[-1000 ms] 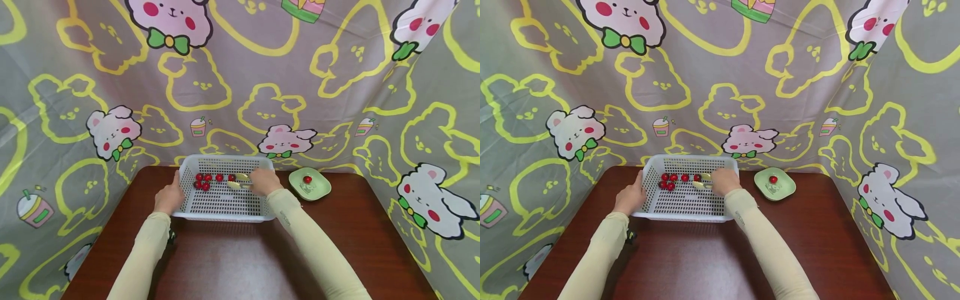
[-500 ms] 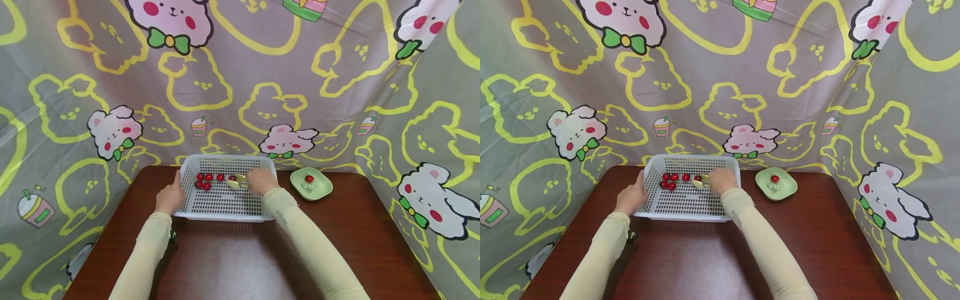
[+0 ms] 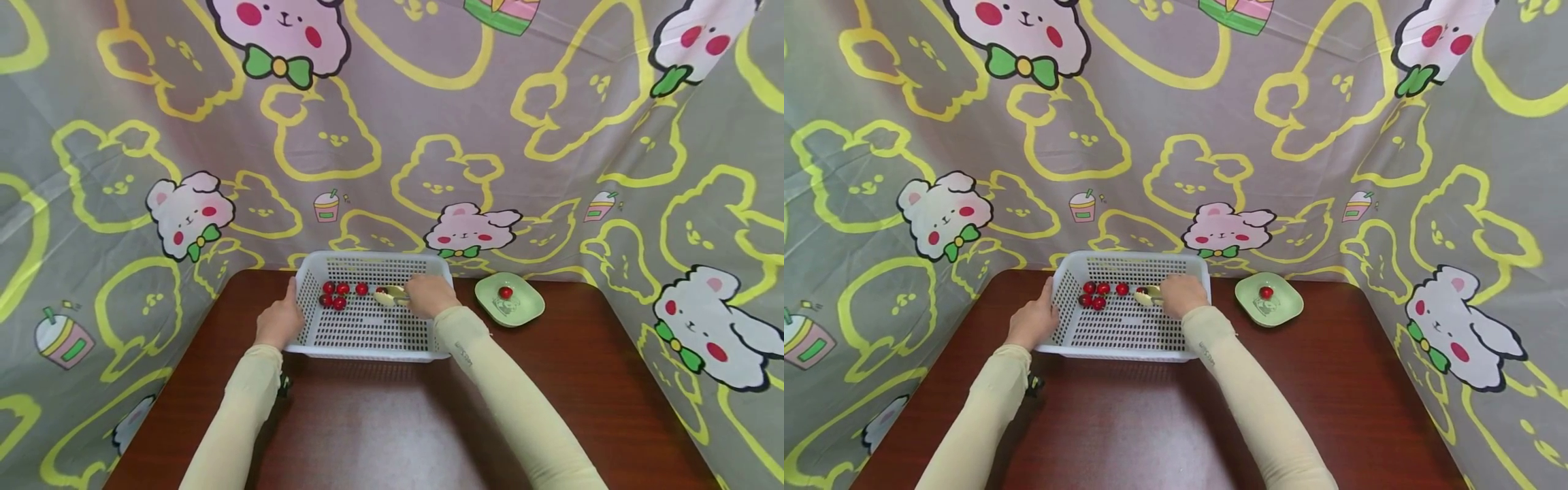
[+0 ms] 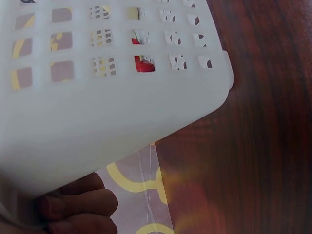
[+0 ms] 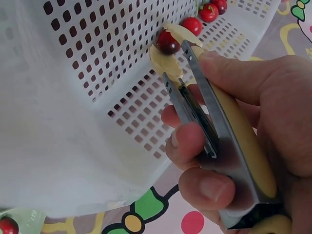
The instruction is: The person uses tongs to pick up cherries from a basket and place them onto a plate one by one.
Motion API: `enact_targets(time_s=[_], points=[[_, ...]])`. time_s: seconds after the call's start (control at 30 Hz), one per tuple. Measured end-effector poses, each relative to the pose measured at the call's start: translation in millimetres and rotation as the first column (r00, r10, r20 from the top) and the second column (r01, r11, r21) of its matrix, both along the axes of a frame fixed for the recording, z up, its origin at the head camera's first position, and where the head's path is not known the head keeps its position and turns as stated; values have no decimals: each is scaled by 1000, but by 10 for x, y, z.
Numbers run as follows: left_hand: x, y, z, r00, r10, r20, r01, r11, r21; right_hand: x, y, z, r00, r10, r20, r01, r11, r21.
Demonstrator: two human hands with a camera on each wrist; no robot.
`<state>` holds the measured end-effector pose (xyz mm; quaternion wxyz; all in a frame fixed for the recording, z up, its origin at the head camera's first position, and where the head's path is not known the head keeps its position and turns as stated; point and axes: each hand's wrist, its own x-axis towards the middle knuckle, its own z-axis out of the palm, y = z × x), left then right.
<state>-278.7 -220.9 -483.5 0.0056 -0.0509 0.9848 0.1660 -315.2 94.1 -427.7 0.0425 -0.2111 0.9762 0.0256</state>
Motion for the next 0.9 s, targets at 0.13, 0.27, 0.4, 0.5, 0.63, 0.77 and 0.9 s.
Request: enact_targets(time_s=[0.13, 0.27, 0.4, 0.5, 0.63, 0.77, 0.9], points=[[0, 13, 6, 1000, 0, 4, 0, 1000, -3, 11, 15, 24, 1000, -6, 19, 6, 1000, -13], [-1, 15, 8, 1000, -1, 11, 1, 1000, 0, 11, 33, 47, 999, -17, 36, 18, 1000, -24], [5, 11, 20, 1000, 1, 13, -1, 1000, -2, 20, 53, 58, 999, -27, 40, 29, 999, -34], [6, 6, 23, 1000, 5, 20, -5, 1000, -2, 28, 85, 68, 1000, -15, 26, 16, 999, -38], [9, 2, 16, 1000, 7, 27, -7, 1000, 5, 47, 145, 87, 1000, 2, 10, -2, 998, -60], [6, 7, 18, 1000, 1, 29, -1, 1000, 11, 69, 213, 107, 1000, -13, 12, 14, 996, -90], [-4, 6, 14, 999, 4, 34, -4, 1000, 13, 91, 261, 127, 1000, -10, -7, 9, 995, -98]])
